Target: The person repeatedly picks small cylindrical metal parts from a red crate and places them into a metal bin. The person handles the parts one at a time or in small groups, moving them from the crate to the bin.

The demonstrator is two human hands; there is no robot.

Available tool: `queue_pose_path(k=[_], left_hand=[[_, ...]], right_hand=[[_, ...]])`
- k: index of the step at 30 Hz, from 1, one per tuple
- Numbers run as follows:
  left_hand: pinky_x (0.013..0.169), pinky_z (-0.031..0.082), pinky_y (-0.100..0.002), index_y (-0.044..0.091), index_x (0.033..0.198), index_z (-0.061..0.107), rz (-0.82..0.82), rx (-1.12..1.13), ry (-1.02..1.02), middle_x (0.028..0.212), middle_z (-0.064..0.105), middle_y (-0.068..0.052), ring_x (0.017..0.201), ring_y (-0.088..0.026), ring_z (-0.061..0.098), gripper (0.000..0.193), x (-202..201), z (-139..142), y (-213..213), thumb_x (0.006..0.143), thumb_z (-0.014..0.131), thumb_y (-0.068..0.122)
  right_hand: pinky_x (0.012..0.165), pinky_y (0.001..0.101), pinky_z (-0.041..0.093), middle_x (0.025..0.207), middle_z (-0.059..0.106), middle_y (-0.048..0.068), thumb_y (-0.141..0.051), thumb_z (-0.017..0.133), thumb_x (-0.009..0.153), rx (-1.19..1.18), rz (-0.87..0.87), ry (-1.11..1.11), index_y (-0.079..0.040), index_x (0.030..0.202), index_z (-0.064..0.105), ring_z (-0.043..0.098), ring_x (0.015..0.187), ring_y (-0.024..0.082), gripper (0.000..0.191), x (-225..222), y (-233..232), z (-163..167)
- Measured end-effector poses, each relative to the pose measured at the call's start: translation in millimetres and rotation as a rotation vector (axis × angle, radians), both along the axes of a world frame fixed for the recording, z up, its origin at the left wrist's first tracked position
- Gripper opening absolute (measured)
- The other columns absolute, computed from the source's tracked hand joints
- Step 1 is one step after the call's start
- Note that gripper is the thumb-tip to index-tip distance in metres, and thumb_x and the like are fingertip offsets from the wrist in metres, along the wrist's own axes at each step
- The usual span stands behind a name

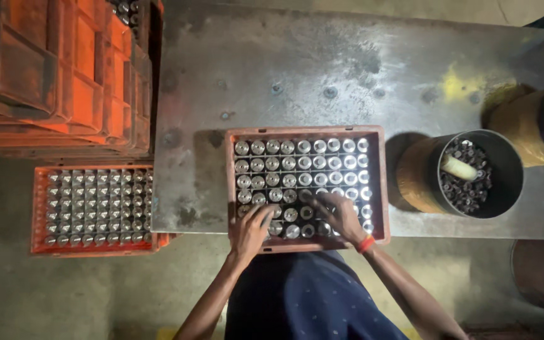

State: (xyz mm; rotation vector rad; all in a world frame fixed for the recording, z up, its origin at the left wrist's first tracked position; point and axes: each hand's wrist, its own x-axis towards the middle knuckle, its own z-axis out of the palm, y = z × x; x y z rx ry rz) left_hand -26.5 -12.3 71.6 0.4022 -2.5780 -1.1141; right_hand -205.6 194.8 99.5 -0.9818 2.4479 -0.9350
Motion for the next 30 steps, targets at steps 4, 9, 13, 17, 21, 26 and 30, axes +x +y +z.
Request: queue_pose_path(k=[4, 9, 13, 17, 21, 26, 30], left_hand=[[0.087, 0.057, -0.043, 0.01, 0.114, 0.073, 0.101, -0.028, 0.06, 0.11, 0.072, -0.011, 0.1, -0.028, 0.068, 0.02, -100, -6, 1, 0.096, 0.074, 0.019], [0.1, 0.048, -0.06, 0.006, 0.118, 0.072, 0.249, -0.401, -0.055, 0.121, 0.057, -0.02, 0.115, -0.04, 0.055, 0.045, -202, -16, 15, 0.083, 0.08, 0.034], [0.104, 0.046, -0.058, 0.01, 0.111, 0.074, 0.233, -0.453, -0.128, 0.133, 0.055, -0.015, 0.128, -0.037, 0.051, 0.042, -220, -12, 12, 0.079, 0.083, 0.035], [0.107, 0.054, -0.046, 0.011, 0.108, 0.076, 0.159, -0.019, -0.104, 0.127, 0.067, -0.006, 0.122, -0.027, 0.062, 0.039, -207, -5, -17, 0.09, 0.079, 0.045], [0.099, 0.049, -0.038, 0.014, 0.124, 0.07, 0.422, 0.751, 0.143, 0.116, 0.067, 0.0, 0.113, -0.015, 0.062, 0.042, -191, 3, -9, 0.099, 0.065, 0.047], [0.061, 0.053, -0.039, 0.008, 0.138, 0.069, 0.304, 0.875, -0.147, 0.106, 0.066, -0.026, 0.082, -0.034, 0.064, 0.049, -188, -5, 23, 0.108, 0.053, 0.043], [0.073, 0.061, -0.029, 0.014, 0.14, 0.063, 0.181, -0.143, 0.002, 0.137, 0.063, -0.015, 0.106, -0.025, 0.071, 0.051, -185, -25, 21, 0.091, 0.073, 0.025]], right_hand=[[0.079, 0.0429, 0.055, 0.107, 0.073, 0.016, -0.017, 0.072, 0.096, -0.188, -0.189, 0.087, -0.003, 0.113, 0.07, 0.071, 0.094, 0.033, 0.023, -55, -29, 0], [0.084, 0.0469, 0.054, 0.11, 0.074, 0.016, -0.012, 0.078, 0.079, -0.101, -0.115, 0.478, -0.005, 0.109, 0.074, 0.065, 0.102, 0.04, 0.031, -101, -67, -6], [0.085, 0.0444, 0.054, 0.101, 0.074, 0.016, -0.019, 0.08, 0.085, -0.112, -0.092, 0.312, -0.011, 0.104, 0.077, 0.066, 0.105, 0.036, 0.021, -113, -76, -6], [0.089, 0.0428, 0.055, 0.104, 0.072, 0.017, -0.021, 0.077, 0.084, -0.303, 0.01, 0.256, -0.005, 0.108, 0.074, 0.064, 0.104, 0.031, 0.029, -139, -38, 2], [0.093, 0.0354, 0.054, 0.113, 0.068, 0.008, -0.043, 0.065, 0.099, -0.73, -0.357, -0.341, -0.006, 0.128, 0.066, 0.063, 0.108, 0.022, 0.047, -146, -5, 3], [0.092, 0.0404, 0.052, 0.12, 0.067, 0.016, -0.038, 0.065, 0.104, -0.568, -0.299, -0.163, -0.002, 0.141, 0.053, 0.065, 0.11, 0.028, 0.053, -110, -22, -15], [0.081, 0.0431, 0.055, 0.121, 0.07, 0.018, -0.023, 0.069, 0.093, -0.22, -0.04, 0.391, -0.008, 0.136, 0.06, 0.065, 0.105, 0.039, 0.046, -90, -36, -18]])
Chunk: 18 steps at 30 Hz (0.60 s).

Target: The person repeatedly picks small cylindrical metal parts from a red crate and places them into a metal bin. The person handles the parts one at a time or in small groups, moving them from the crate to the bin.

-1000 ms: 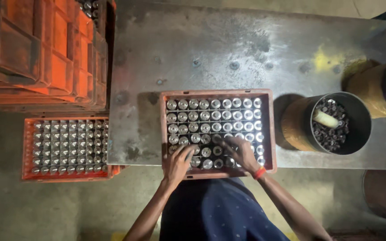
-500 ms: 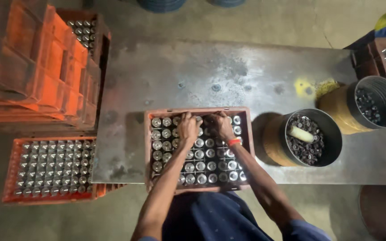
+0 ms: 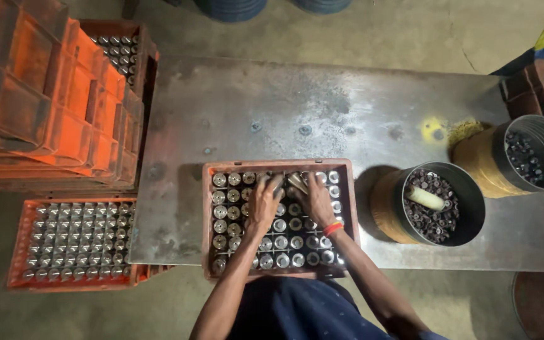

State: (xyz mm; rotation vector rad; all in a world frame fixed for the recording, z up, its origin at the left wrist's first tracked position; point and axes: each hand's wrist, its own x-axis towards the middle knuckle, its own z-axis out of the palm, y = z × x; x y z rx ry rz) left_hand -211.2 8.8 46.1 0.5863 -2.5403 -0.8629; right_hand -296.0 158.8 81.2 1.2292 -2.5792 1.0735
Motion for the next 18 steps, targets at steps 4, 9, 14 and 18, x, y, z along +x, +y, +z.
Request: queue_pose_path(k=[4, 9, 14, 18], left_hand=[[0.079, 0.065, -0.032, 0.008, 0.143, 0.063, -0.096, 0.123, 0.097, 0.147, 0.058, -0.019, 0.119, -0.029, 0.064, 0.05, 20, -9, 7, 0.094, 0.055, 0.001], [0.092, 0.053, -0.05, 0.012, 0.125, 0.07, 0.088, -0.047, -0.319, 0.127, 0.06, -0.016, 0.117, -0.034, 0.059, 0.041, 17, 0, 21, 0.092, 0.073, 0.035], [0.1, 0.052, -0.048, 0.008, 0.112, 0.073, -0.038, -0.125, -0.128, 0.136, 0.061, -0.015, 0.125, -0.034, 0.059, 0.038, 9, 5, 0, 0.093, 0.074, 0.04], [0.11, 0.05, -0.044, 0.012, 0.108, 0.079, 0.043, 0.289, -0.161, 0.118, 0.075, -0.008, 0.116, -0.024, 0.067, 0.043, 22, 8, -23, 0.089, 0.077, 0.05]], right_hand=[[0.083, 0.0447, 0.056, 0.112, 0.069, 0.014, -0.008, 0.068, 0.088, 0.054, -0.019, -0.18, -0.008, 0.134, 0.065, 0.067, 0.099, 0.036, 0.046, 7, 9, 2], [0.078, 0.047, 0.053, 0.105, 0.073, 0.011, -0.014, 0.077, 0.077, 0.157, -0.023, -0.075, -0.008, 0.114, 0.071, 0.064, 0.091, 0.038, 0.038, 11, 2, -12], [0.084, 0.0419, 0.054, 0.099, 0.073, 0.01, -0.019, 0.079, 0.079, 0.08, 0.025, -0.102, -0.007, 0.11, 0.074, 0.066, 0.095, 0.033, 0.033, -3, 5, -8], [0.076, 0.0347, 0.056, 0.089, 0.076, 0.009, -0.035, 0.081, 0.081, -0.043, -0.193, -0.374, -0.007, 0.106, 0.081, 0.07, 0.083, 0.023, 0.037, -24, 44, 23]])
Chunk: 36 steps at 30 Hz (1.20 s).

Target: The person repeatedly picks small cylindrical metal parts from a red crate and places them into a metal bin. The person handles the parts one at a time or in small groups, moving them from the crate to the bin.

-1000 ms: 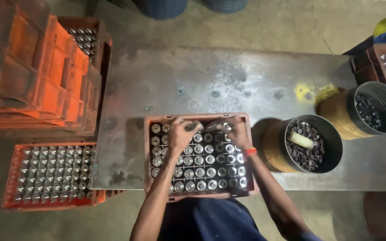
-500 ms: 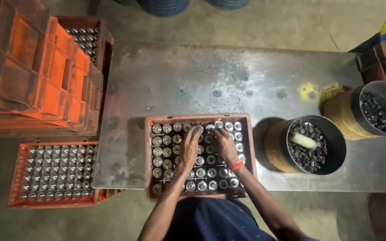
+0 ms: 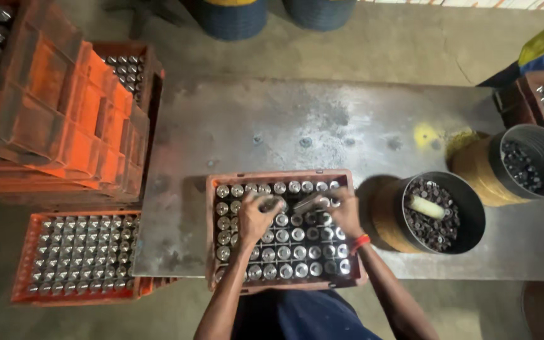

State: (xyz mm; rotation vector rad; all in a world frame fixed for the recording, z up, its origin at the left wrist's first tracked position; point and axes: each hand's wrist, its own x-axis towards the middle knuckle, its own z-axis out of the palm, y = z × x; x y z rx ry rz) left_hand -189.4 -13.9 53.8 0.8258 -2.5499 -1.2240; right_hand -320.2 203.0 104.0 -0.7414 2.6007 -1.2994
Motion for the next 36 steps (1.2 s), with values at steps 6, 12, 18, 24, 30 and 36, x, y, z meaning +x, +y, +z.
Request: queue_pose_path(k=[6, 12, 18, 24, 30, 36], left_hand=[[0.079, 0.045, -0.041, 0.009, 0.143, 0.058, 0.228, 0.927, 0.146, 0.125, 0.059, -0.024, 0.095, -0.03, 0.058, 0.055, 7, -12, 36, 0.113, 0.051, 0.054], [0.057, 0.063, -0.033, 0.016, 0.144, 0.058, -0.09, -0.195, 0.026, 0.14, 0.062, -0.019, 0.086, -0.027, 0.073, 0.05, 24, -26, 44, 0.096, 0.066, 0.028], [0.083, 0.06, -0.041, 0.014, 0.128, 0.071, -0.021, -0.351, 0.084, 0.13, 0.063, -0.01, 0.105, -0.03, 0.069, 0.035, 37, -28, 57, 0.094, 0.071, 0.026], [0.082, 0.057, -0.045, 0.009, 0.114, 0.074, -0.083, -0.519, -0.006, 0.123, 0.063, -0.015, 0.108, -0.034, 0.063, 0.036, 22, -31, 56, 0.088, 0.076, 0.034], [0.085, 0.06, -0.042, 0.012, 0.109, 0.076, -0.104, -0.056, 0.074, 0.102, 0.07, -0.007, 0.095, -0.021, 0.069, 0.039, 41, -24, 15, 0.088, 0.075, 0.046], [0.067, 0.048, -0.047, 0.006, 0.138, 0.064, 0.302, 0.936, 0.119, 0.095, 0.065, -0.02, 0.083, -0.033, 0.062, 0.054, 42, -16, 49, 0.107, 0.05, 0.047]], right_hand=[[0.081, 0.0364, 0.056, 0.107, 0.073, 0.012, -0.039, 0.065, 0.1, -0.479, -0.042, -0.317, 0.0, 0.13, 0.061, 0.07, 0.095, 0.022, 0.05, 35, -12, -9], [0.078, 0.0456, 0.056, 0.106, 0.072, 0.017, -0.009, 0.067, 0.085, 0.105, 0.277, 0.337, -0.003, 0.131, 0.065, 0.066, 0.099, 0.04, 0.047, 54, -16, -35], [0.079, 0.0441, 0.055, 0.102, 0.072, 0.013, -0.006, 0.066, 0.086, 0.071, 0.196, 0.178, -0.008, 0.114, 0.072, 0.067, 0.095, 0.035, 0.028, 64, -7, -33], [0.092, 0.0482, 0.053, 0.1, 0.072, 0.01, -0.006, 0.068, 0.082, 0.217, 0.481, 0.423, -0.008, 0.108, 0.07, 0.067, 0.093, 0.029, 0.027, 55, -24, -49], [0.081, 0.0416, 0.056, 0.104, 0.072, 0.011, -0.005, 0.071, 0.073, 0.043, 0.313, 0.293, -0.012, 0.11, 0.078, 0.068, 0.095, 0.029, 0.038, 31, 29, -33], [0.065, 0.0349, 0.061, 0.094, 0.076, 0.012, -0.056, 0.056, 0.092, -0.625, -0.333, -0.91, -0.001, 0.129, 0.061, 0.075, 0.077, 0.022, 0.066, 52, 28, -22]])
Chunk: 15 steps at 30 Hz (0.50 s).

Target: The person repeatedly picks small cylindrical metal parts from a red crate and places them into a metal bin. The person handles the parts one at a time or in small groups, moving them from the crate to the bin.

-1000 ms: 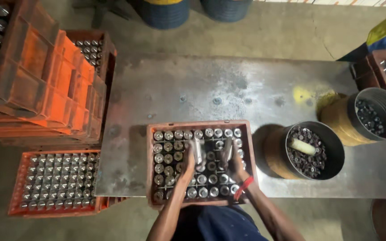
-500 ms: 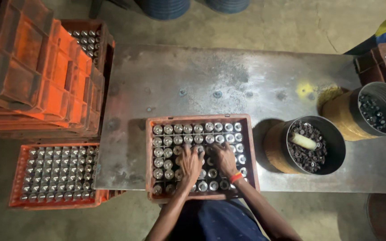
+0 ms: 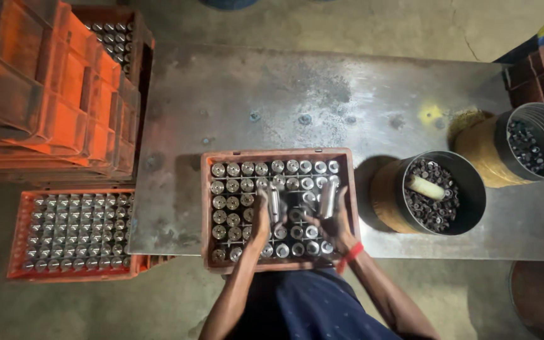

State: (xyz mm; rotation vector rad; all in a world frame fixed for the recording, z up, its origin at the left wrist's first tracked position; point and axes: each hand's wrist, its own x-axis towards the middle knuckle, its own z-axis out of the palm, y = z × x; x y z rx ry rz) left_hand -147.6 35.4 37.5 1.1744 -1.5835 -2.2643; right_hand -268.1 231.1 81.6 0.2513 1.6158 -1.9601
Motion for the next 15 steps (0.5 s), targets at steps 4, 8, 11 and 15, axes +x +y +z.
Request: queue_pose_path(k=[4, 8, 11, 15], left_hand=[[0.072, 0.061, -0.031, 0.016, 0.144, 0.056, -0.328, -0.594, -0.165, 0.12, 0.073, -0.006, 0.086, -0.017, 0.078, 0.052, 14, -3, 13, 0.097, 0.065, 0.038], [0.074, 0.064, -0.034, 0.012, 0.138, 0.065, -0.343, -1.349, -0.003, 0.133, 0.062, -0.015, 0.103, -0.026, 0.069, 0.047, 25, -14, 18, 0.092, 0.068, 0.023], [0.079, 0.065, -0.031, 0.011, 0.138, 0.066, -0.33, -1.129, 0.068, 0.139, 0.062, -0.011, 0.109, -0.025, 0.07, 0.039, 41, -23, 25, 0.099, 0.062, 0.014], [0.083, 0.062, -0.039, 0.009, 0.127, 0.069, -0.313, -1.249, -0.138, 0.124, 0.061, -0.014, 0.105, -0.03, 0.067, 0.04, 46, -35, 31, 0.093, 0.074, 0.027]], right_hand=[[0.065, 0.0424, 0.056, 0.096, 0.07, 0.019, -0.038, 0.071, 0.098, 0.521, 0.347, 0.62, 0.001, 0.127, 0.052, 0.071, 0.077, 0.029, 0.052, 33, -17, -4], [0.064, 0.0467, 0.054, 0.101, 0.062, 0.023, -0.013, 0.066, 0.09, 0.615, 0.631, 1.013, -0.006, 0.137, 0.06, 0.067, 0.074, 0.036, 0.048, 42, -20, -7], [0.077, 0.0451, 0.056, 0.107, 0.07, 0.015, -0.003, 0.063, 0.082, 0.524, 0.539, 1.266, -0.003, 0.128, 0.065, 0.067, 0.089, 0.036, 0.046, 41, -9, -11], [0.083, 0.0431, 0.054, 0.109, 0.071, 0.011, -0.007, 0.069, 0.08, 0.732, 0.648, 1.225, -0.007, 0.115, 0.071, 0.065, 0.096, 0.036, 0.035, 44, -6, -31]])
